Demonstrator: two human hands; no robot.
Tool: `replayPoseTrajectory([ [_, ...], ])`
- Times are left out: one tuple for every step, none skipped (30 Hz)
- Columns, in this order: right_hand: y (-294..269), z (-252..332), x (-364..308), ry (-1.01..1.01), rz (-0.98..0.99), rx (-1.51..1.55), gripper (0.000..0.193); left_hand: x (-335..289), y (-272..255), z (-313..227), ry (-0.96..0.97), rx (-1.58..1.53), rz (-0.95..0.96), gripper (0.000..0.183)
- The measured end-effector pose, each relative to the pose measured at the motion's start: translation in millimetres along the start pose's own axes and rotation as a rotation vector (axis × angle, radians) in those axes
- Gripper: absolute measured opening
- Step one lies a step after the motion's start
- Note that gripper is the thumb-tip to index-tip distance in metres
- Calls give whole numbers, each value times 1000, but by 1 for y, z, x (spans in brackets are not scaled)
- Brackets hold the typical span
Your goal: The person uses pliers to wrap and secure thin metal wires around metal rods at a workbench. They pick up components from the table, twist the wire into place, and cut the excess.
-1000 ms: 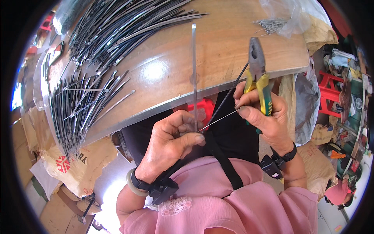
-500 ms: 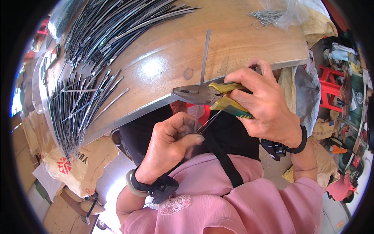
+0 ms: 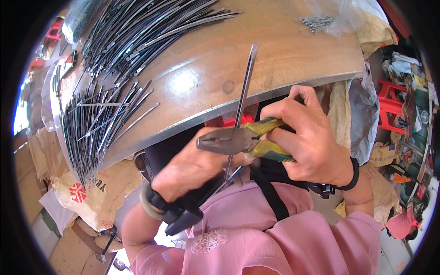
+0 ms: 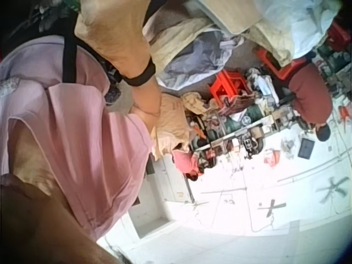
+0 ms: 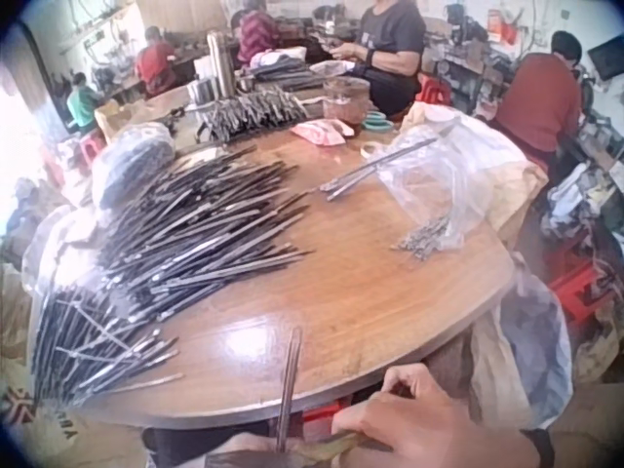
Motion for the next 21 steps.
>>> replayPoseTrajectory([
  [7, -2, -3, -26, 24, -1, 19, 2, 7, 10, -104, -181, 7, 24],
  [4, -4, -3, -25, 15, -40, 20, 3, 11, 20, -207, -362, 15, 21],
  [2, -6, -3, -25, 6, -79, 21, 10, 9, 25, -132, -416, 36, 16],
  [0, -7, -2, -27, -6, -108, 23, 11, 10, 31, -110, -561, 55, 16],
  [-7, -9, -4, -7, -34, -132, 21, 11, 13, 35, -86, -705, 74, 16],
  [-14, -11, -7, 12, -62, -158, 20, 10, 15, 36, -60, -849, 92, 15],
  [-23, -12, -10, 37, -91, -188, 20, 7, 12, 33, -34, -847, 64, 14],
  [-27, -17, -15, 96, -110, -200, 18, 5, 6, 29, 34, -826, 40, 14],
  [-21, -24, -21, 175, -89, -73, 18, 2, 0, 26, 101, -803, 16, 14],
  [-13, -29, -29, 249, -66, 53, 19, 0, -4, 22, 172, -781, -8, 14],
  [-5, -34, -36, 322, -41, 179, 20, -2, -10, 23, 192, -721, -96, 14],
  [0, -31, -37, 312, 12, 222, 22, -7, -13, 18, 242, -661, -144, 12],
  [1, -27, -37, 304, 45, 225, 25, -13, -14, 13, 288, -599, -189, 11],
  [3, -23, -37, 296, 77, 227, 28, -18, -15, 9, 333, -537, -233, 10],
  [8, -26, -43, 380, 49, 330, 30, -21, -16, 5, 380, -517, -258, 8],
  [16, -29, -49, 458, 21, 434, 31, -23, -16, 3, 386, -490, -285, 8],
  [18, -28, -48, 458, 21, 466, 31, -26, -17, 3, 392, -464, -313, 8],
  [20, -27, -46, 460, 21, 499, 32, -28, -18, 2, 398, -439, -340, 8],
  [19, -22, -38, 381, 52, 465, 33, -32, -20, 3, 388, -381, -371, 9],
  [19, -16, -30, 300, 84, 430, 38, -33, -20, 4, 401, -362, -382, 9],
  [21, -14, -28, 289, 108, 439, 38, -32, -19, 6, 414, -343, -395, 10],
])
Point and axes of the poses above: each hand's wrist, its own x-axis towards the middle knuckle, its own y-axis out of the palm, z = x × y, the point moved 10 cm from there along x, towards the middle knuckle, and after that the axes turned 15 degrees about -y, right-handed, at the moved point
